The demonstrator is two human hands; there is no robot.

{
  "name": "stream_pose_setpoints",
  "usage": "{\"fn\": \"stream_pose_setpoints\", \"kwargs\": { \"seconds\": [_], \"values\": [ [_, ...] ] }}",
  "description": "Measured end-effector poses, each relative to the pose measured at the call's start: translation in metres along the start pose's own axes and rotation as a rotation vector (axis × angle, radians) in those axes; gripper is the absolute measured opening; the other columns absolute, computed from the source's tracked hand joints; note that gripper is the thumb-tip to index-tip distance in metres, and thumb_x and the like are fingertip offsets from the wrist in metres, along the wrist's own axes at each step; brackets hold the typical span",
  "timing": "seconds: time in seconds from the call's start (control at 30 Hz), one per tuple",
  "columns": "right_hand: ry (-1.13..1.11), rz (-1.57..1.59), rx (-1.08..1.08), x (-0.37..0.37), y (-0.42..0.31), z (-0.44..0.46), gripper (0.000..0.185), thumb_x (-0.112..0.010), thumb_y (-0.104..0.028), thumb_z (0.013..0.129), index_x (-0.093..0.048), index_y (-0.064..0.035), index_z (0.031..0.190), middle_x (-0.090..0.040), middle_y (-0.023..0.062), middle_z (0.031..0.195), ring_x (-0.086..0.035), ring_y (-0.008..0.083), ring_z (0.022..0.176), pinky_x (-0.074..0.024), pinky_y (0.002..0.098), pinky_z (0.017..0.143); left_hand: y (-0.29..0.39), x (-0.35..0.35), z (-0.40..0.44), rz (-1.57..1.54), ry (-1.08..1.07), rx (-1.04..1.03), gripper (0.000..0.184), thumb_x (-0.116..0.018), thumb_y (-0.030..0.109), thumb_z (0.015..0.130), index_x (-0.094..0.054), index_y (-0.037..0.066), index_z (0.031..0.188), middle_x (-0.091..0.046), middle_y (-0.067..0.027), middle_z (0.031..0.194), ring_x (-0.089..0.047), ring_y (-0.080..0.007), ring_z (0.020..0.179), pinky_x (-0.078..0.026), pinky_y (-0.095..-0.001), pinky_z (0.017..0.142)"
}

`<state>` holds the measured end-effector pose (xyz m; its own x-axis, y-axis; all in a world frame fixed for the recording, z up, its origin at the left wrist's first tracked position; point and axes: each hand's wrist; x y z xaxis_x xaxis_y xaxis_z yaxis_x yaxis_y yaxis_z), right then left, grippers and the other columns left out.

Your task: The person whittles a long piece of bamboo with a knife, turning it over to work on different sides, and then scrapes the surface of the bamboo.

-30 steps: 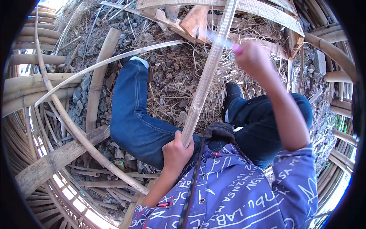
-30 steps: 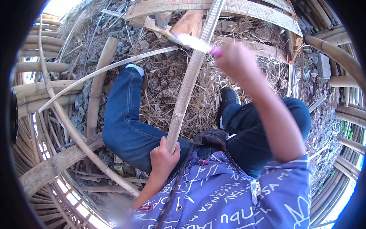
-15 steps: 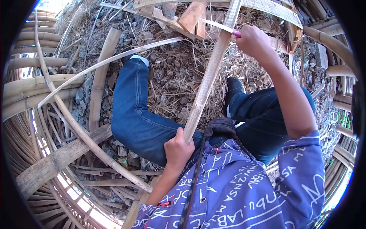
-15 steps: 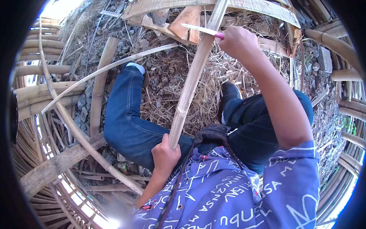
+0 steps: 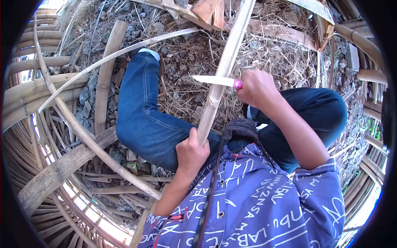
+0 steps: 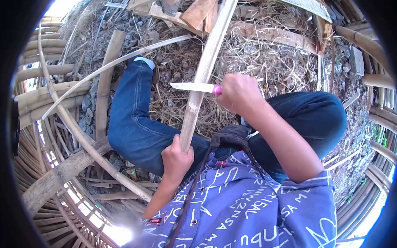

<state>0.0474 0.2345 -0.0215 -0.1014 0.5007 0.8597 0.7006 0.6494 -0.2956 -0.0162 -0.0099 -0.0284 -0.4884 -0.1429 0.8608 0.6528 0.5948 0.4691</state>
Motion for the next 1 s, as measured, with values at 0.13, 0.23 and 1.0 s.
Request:
{"fn": "stream_pose_setpoints", "kwargs": {
  "seconds": [0.13, 0.23, 1.0],
  "values": [
    [0.06, -0.028, 0.037, 0.002, -0.001, 0.01, 0.022, -0.058, -0.02, 0.071, -0.063, 0.0003, 0.063, -0.061, 0.0208, 0.063, -0.062, 0.039, 0.064, -0.0505, 0.0467, 0.063, -0.001, -0.004, 0.001, -0.013, 0.011, 0.031, 0.02, -0.062, 0.01, 0.072, -0.046, 0.003, 0.081, -0.056, -0.0182, 0.057, -0.059, -0.0368, 0.054, -0.048, -0.0461, 0.05],
    [0.003, -0.087, 0.053, 0.011, -0.003, 0.017, 0.019, -0.057, -0.019, 0.072, -0.065, -0.0026, 0.067, -0.062, 0.0207, 0.067, -0.063, 0.0366, 0.066, -0.0516, 0.0445, 0.063, -0.003, -0.006, 0.001, -0.011, 0.023, 0.043, 0.021, -0.063, 0.011, 0.072, -0.047, 0.002, 0.083, -0.056, -0.0184, 0.057, -0.059, -0.0368, 0.054, -0.048, -0.046, 0.05],
    [0.21, 0.26, 0.029, -0.009, 0.003, -0.014, 0.027, -0.06, -0.028, 0.074, -0.064, -0.0042, 0.061, -0.057, 0.0186, 0.054, -0.06, 0.0375, 0.058, -0.0497, 0.0442, 0.058, 0.002, -0.002, 0.0, -0.111, 0.005, 0.053, 0.041, -0.065, 0.042, 0.082, -0.051, 0.004, 0.073, -0.055, -0.0165, 0.052, -0.059, -0.0357, 0.05, -0.045, -0.0422, 0.044]
  ]
}}
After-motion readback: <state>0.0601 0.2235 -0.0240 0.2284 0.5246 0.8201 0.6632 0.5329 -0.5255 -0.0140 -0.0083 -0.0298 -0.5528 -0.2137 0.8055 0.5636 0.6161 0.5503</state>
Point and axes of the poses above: each hand's wrist, its own z-axis towards the middle knuckle, its own x-axis out of the back of the hand, y = z × x
